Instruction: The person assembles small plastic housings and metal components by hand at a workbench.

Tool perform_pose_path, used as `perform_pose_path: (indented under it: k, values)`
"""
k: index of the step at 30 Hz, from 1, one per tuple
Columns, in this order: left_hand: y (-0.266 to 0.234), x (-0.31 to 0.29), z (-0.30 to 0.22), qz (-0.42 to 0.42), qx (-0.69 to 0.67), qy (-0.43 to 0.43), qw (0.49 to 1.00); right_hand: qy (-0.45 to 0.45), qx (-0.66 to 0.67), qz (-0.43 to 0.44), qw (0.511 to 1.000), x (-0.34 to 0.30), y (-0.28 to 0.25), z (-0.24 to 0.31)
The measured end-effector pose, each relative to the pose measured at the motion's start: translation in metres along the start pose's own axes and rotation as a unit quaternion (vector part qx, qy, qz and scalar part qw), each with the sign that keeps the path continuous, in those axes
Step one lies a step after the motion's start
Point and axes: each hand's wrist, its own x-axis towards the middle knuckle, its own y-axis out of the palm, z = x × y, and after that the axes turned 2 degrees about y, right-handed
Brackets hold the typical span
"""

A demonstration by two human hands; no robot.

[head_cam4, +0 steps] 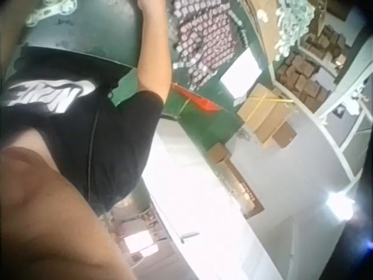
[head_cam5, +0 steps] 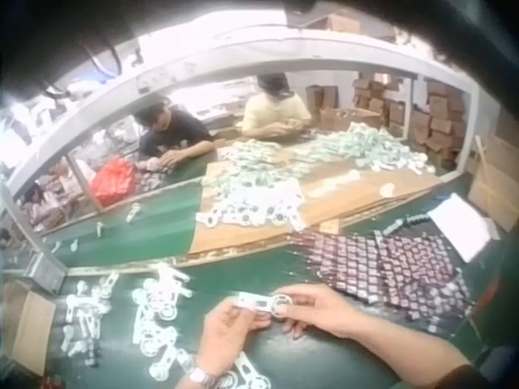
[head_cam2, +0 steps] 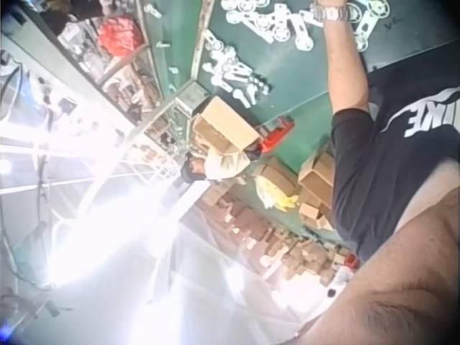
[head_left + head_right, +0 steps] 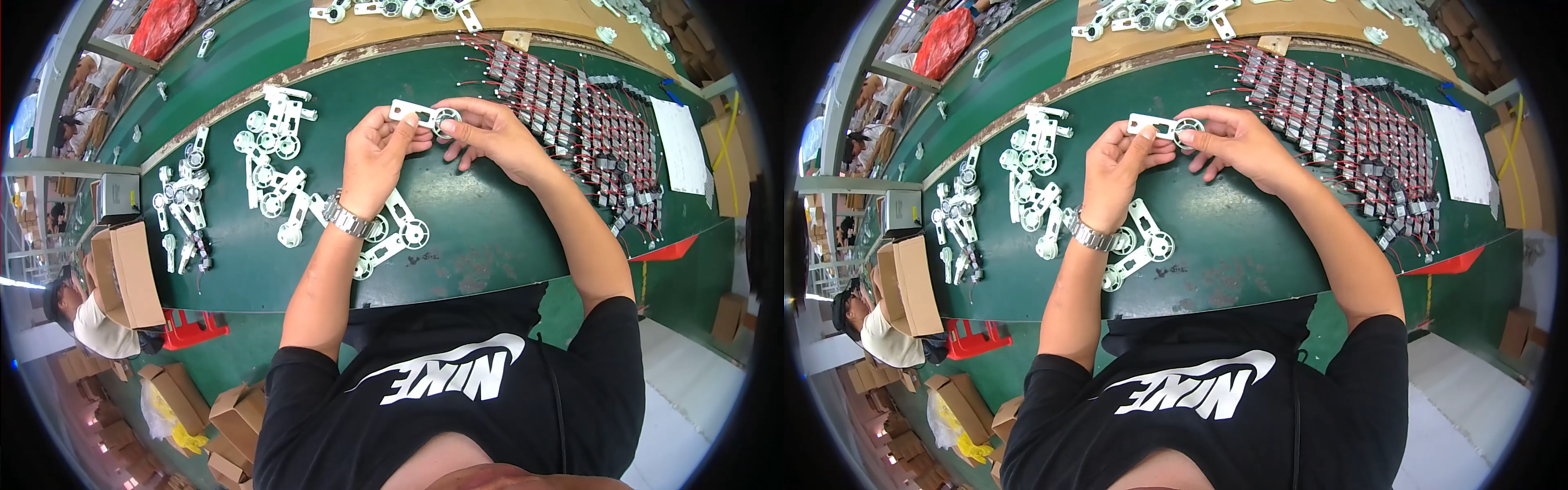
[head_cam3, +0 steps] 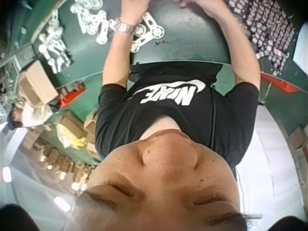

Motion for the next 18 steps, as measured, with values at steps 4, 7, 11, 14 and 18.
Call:
perform_pose_path:
  k: [4, 7, 11, 14, 18]
  values:
    - [0.002, 0.001, 0.002, 0.017, 0.004, 0.011, 1.0, -0.001, 0.084, 0.013, 0.996, 0.006, -0.011, -0.012]
    - [0.001, 0.0, 0.004, 0.02, 0.013, 0.018, 1.0, 0.006, 0.08, 0.0, 0.997, 0.007, -0.01, -0.014]
    - [0.007, -0.002, 0.006, 0.033, 0.008, 0.038, 0.999, 0.008, 0.031, -0.049, 0.998, 0.007, -0.008, -0.013]
    - [0.009, -0.002, 0.007, 0.042, 0.009, 0.024, 0.999, -0.021, 0.025, -0.086, 0.996, 0.007, -0.006, -0.016]
    - [0.015, -0.004, 0.006, 0.047, 0.003, 0.011, 0.999, -0.042, -0.067, -0.137, 0.987, 0.009, -0.007, -0.013]
